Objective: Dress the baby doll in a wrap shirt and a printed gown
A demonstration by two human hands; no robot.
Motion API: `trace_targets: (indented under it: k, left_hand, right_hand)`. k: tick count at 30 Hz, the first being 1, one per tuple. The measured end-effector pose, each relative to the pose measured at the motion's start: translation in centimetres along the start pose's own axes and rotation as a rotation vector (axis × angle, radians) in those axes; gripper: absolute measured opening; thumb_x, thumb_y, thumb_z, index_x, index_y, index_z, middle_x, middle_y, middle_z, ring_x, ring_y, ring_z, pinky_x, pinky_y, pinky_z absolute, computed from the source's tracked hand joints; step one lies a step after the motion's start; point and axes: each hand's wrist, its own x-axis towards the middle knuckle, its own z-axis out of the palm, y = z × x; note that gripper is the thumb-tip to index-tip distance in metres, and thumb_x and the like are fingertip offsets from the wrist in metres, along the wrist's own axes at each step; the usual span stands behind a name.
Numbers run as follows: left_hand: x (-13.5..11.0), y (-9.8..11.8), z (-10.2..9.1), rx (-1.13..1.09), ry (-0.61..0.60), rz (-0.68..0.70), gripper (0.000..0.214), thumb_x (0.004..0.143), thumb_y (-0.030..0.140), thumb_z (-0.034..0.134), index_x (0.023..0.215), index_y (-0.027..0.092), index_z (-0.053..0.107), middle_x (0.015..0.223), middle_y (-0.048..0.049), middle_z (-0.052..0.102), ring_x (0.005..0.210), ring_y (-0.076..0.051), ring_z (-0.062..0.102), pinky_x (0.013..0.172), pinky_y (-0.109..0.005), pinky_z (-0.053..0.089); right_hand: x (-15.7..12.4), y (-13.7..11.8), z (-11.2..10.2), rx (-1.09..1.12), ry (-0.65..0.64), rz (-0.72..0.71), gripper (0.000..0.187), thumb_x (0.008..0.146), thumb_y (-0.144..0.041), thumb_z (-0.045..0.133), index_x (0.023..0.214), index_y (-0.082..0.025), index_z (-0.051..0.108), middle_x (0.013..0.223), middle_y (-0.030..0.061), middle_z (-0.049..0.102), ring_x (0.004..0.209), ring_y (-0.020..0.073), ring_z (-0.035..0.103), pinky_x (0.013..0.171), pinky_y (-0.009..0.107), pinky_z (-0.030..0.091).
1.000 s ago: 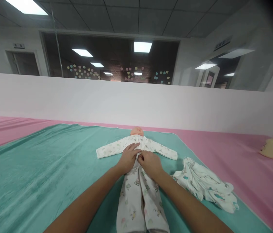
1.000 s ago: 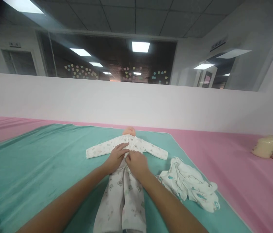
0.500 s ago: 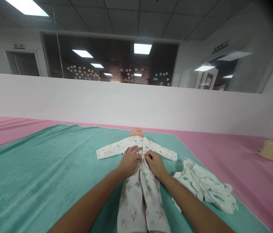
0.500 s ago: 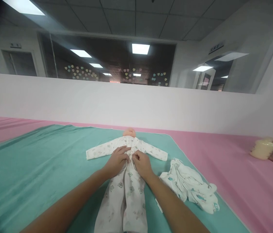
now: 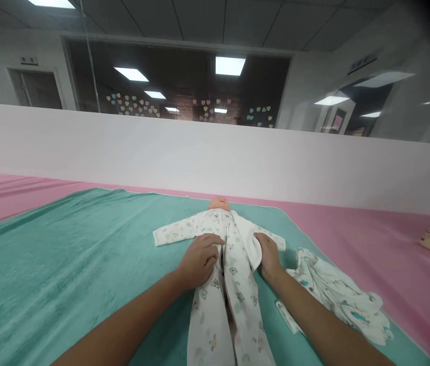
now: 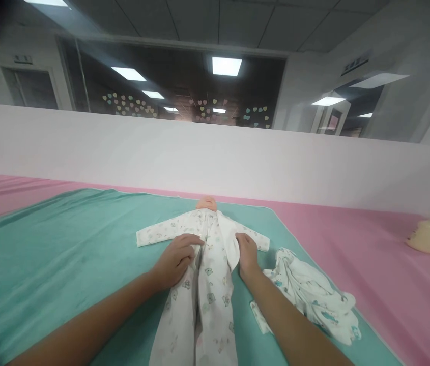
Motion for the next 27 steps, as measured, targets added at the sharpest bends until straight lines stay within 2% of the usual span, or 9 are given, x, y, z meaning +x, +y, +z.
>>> trace_targets:
  k: [6,10,13,16,19,21,23,25,27]
  left_hand:
    - [0.1,-5.2,-2.3,-0.083,0.235,-0.297,0.028,0.077,0.016,0.033,0.070,0.019,0.060,0.098,-0.0025,0.064,0.093,-0.018,0.056,0.087,-0.033,0.045]
    - [-0.4,-8.0,-3.8,-0.104,0.268,-0.469,0.029,0.078,0.019,0.032,0.069,0.019,0.060,0.092,-0.0027,0.064,0.088,-0.018,0.058,0.081,-0.033,0.047]
    - [-0.4,-7.0,-3.1,-0.109,0.196,-0.392,0.024,0.081,0.022,0.038,0.078,0.020,0.062,0.111,-0.0029,0.060,0.105,-0.020,0.053,0.092,-0.036,0.043]
    - [-0.2,-3.9,-1.2,-0.047,0.068,-0.259,0.028,0.084,0.035,0.045,0.108,0.028,0.059,0.132,-0.0023,0.046,0.122,-0.022,0.039,0.103,-0.041,0.033]
    - [-0.3,-1.1,0.2,0.016,-0.057,-0.152,0.039,0.082,0.046,0.050,0.119,0.033,0.053,0.141,-0.0014,0.035,0.129,-0.027,0.029,0.104,-0.046,0.030]
    - [-0.4,-0.3,0.7,0.043,-0.084,-0.133,0.041,0.078,0.048,0.055,0.116,0.034,0.054,0.143,-0.0007,0.032,0.131,-0.029,0.025,0.104,-0.048,0.029]
    - [-0.4,-0.2,1.0,0.059,-0.067,-0.167,0.033,0.075,0.044,0.060,0.105,0.031,0.059,0.142,-0.0002,0.032,0.130,-0.029,0.027,0.102,-0.048,0.030]
    - [-0.3,-0.5,1.3,0.081,-0.012,-0.224,0.019,0.074,0.035,0.063,0.090,0.026,0.060,0.138,-0.0013,0.037,0.126,-0.028,0.032,0.100,-0.046,0.034]
    - [-0.1,-0.7,1.5,0.120,0.061,-0.263,0.010,0.073,0.027,0.063,0.079,0.022,0.056,0.129,-0.0033,0.045,0.120,-0.026,0.038,0.095,-0.043,0.037]
  right_hand:
    - [3.5,0.1,-4.0,-0.525,-0.252,-0.038,0.024,0.069,-0.037,0.048,0.058,-0.018,0.053,0.066,0.0011,0.057,0.064,0.0157,0.049,0.056,0.026,0.034]
    - [5.1,0.7,-6.4,-0.829,-0.248,-0.039,0.028,0.071,-0.039,0.045,0.052,-0.019,0.048,0.061,0.0013,0.055,0.061,0.0157,0.048,0.054,0.026,0.030]
    - [5.6,1.0,-7.5,-0.953,-0.181,-0.015,0.028,0.070,-0.040,0.047,0.051,-0.019,0.045,0.056,0.0019,0.051,0.056,0.0162,0.045,0.052,0.027,0.027]
    - [5.6,0.9,-8.2,-1.134,-0.173,0.032,0.023,0.070,-0.038,0.049,0.056,-0.020,0.049,0.064,0.0039,0.056,0.058,0.0178,0.049,0.053,0.028,0.028]
    - [5.2,0.4,-8.2,-1.277,-0.159,0.037,0.019,0.073,-0.036,0.045,0.063,-0.021,0.052,0.072,0.0055,0.059,0.062,0.0197,0.052,0.054,0.029,0.031]
    - [4.6,-0.3,-7.6,-1.315,-0.094,-0.084,0.020,0.078,-0.033,0.041,0.070,-0.020,0.053,0.078,0.0071,0.060,0.066,0.0204,0.053,0.056,0.031,0.034]
    - [3.4,-1.1,-6.2,-1.281,-0.050,-0.327,0.021,0.082,-0.030,0.037,0.080,-0.019,0.055,0.087,0.0093,0.060,0.075,0.0213,0.055,0.063,0.033,0.038]
    - [1.7,-1.9,-4.0,-1.148,-0.081,-0.583,0.024,0.085,-0.028,0.036,0.090,-0.018,0.057,0.098,0.0112,0.059,0.091,0.0228,0.054,0.077,0.036,0.040]
    - [-0.4,-2.4,-1.5,-0.938,-0.172,-0.723,0.029,0.088,-0.030,0.034,0.103,-0.018,0.057,0.112,0.0114,0.057,0.107,0.0230,0.049,0.092,0.039,0.037]
